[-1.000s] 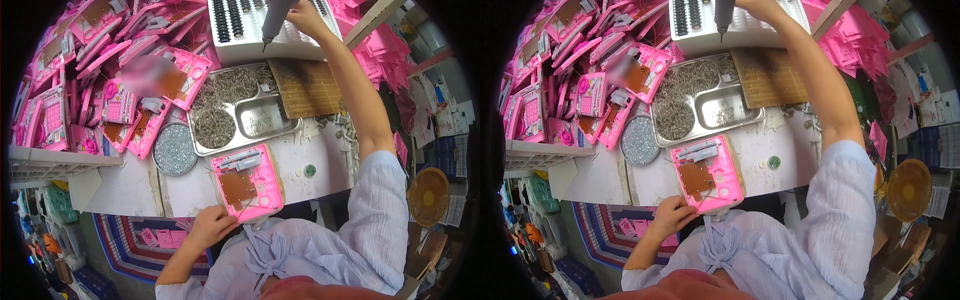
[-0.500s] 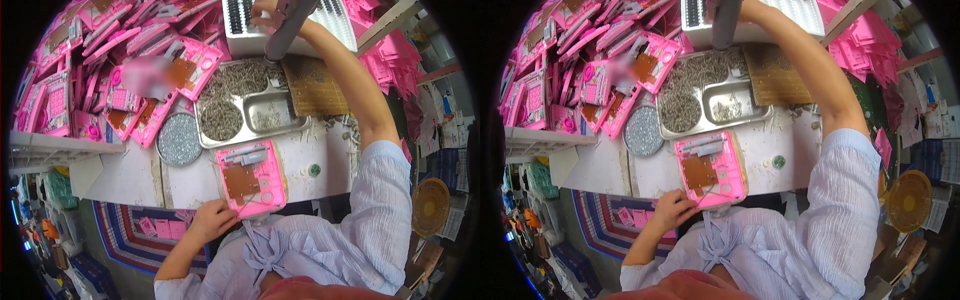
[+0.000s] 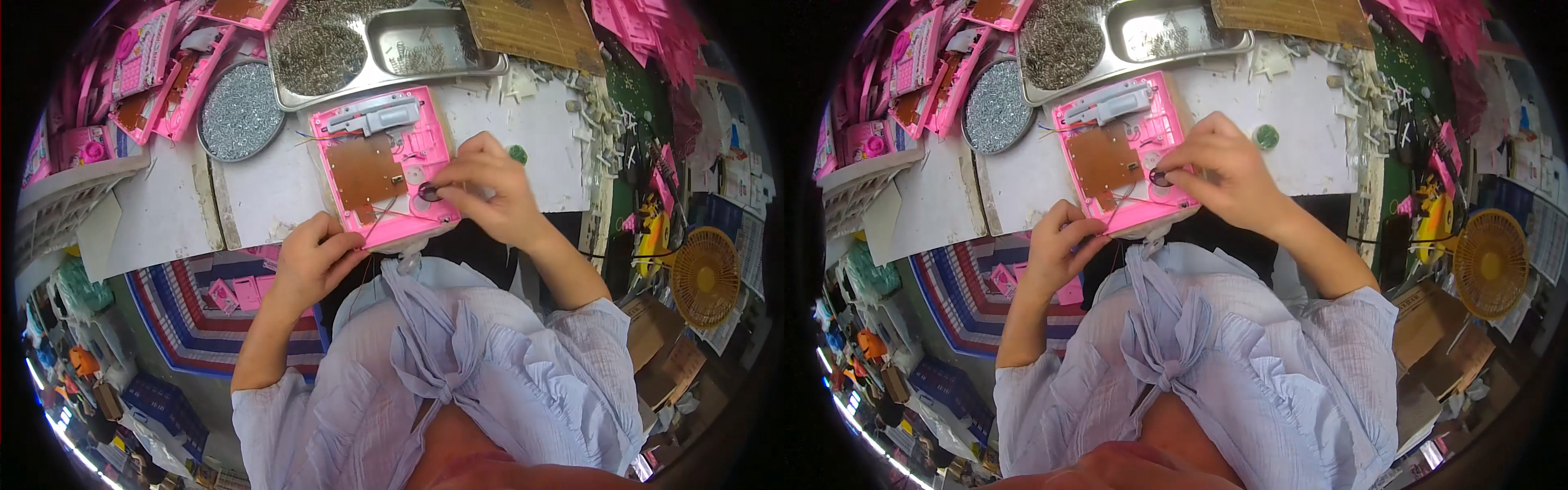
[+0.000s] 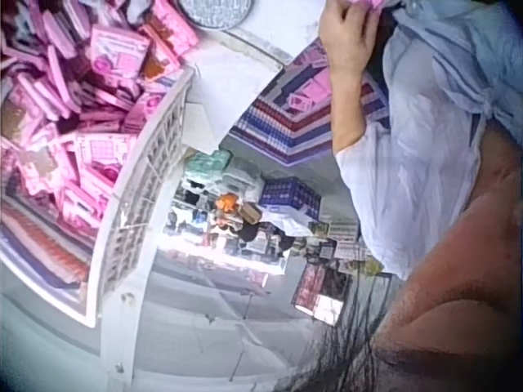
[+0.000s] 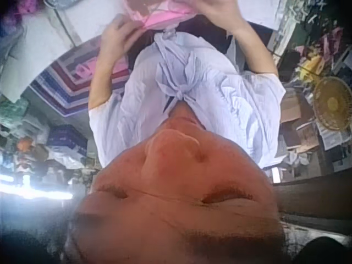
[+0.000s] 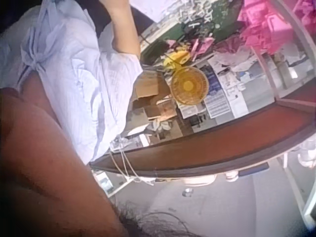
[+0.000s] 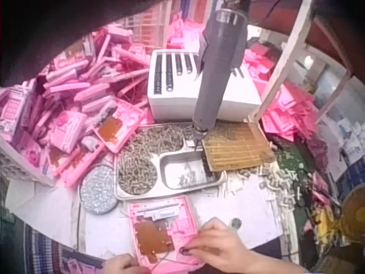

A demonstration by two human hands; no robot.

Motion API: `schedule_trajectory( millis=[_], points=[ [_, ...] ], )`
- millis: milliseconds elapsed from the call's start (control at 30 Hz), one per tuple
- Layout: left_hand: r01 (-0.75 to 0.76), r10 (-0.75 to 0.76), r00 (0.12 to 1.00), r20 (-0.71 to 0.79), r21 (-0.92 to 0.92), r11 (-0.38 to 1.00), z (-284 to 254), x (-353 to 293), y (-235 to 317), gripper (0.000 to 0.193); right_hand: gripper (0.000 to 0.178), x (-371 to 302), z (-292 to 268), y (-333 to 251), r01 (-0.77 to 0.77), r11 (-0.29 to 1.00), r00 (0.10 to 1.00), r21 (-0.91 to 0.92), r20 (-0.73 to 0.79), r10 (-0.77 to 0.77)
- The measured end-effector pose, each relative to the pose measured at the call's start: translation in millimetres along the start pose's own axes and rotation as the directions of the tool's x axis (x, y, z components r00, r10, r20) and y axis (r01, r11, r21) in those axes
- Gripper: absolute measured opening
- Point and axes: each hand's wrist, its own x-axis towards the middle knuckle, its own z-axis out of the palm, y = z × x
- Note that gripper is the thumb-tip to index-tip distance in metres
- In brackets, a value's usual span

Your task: Assembling electronic components and soldering wires inside a pink plastic toy casing at a factory workbench.

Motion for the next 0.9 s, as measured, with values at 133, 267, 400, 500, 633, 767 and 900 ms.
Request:
schedule_trajectory(
  millis=[133, 267, 400, 500, 633, 767, 900],
  points=[
    [0.001, -0.001, 1.0, 0.003, 0.02, 1.0, 0.9, 1.8, -1.5, 0.023, 0.024, -8.3, 14.4, 16.1, 0.224, 0.946, 0.974, -0.233, 0.048, -0.219],
    [-0.002, 0.003, 1.0, -0.009, 0.031, 1.0, 1.6, 0.7, -1.2, 0.023, 0.027, -3.7, 13.9, 18.0, 0.301, 0.876, 0.952, -0.378, 0.068, -0.298],
    [-0.011, 0.011, 1.0, 0.011, 0.03, 0.999, 0.0, -1.9, -1.6, 0.026, 0.035, 5.8, 8.2, 14.2, 0.344, 0.88, 0.939, -0.328, 0.146, -0.312],
    [-0.012, 0.012, 1.0, 0.023, 0.034, 0.999, -0.8, -1.4, -1.5, 0.027, 0.037, 9.6, 8.3, 9.0, 0.377, 0.875, 0.924, -0.304, 0.191, -0.332],
    [-0.026, 0.025, 0.999, 0.031, 0.032, 0.999, -1.2, 0.3, -2.8, 0.028, 0.036, 11.3, 16.7, 1.7, 0.418, 0.851, 0.907, -0.318, 0.204, -0.369],
    [-0.04, 0.04, 0.999, 0.02, 0.036, 0.999, -0.3, 0.3, -2.6, 0.028, 0.033, 8.3, 20.5, 6.1, 0.386, 0.859, 0.921, -0.335, 0.191, -0.339],
    [-0.012, 0.012, 1.0, -0.003, 0.027, 1.0, 0.5, 0.2, -1.0, 0.024, 0.03, 8.3, 20.7, -2.0, 0.336, 0.839, 0.942, -0.428, 0.174, -0.288]
  ],
)
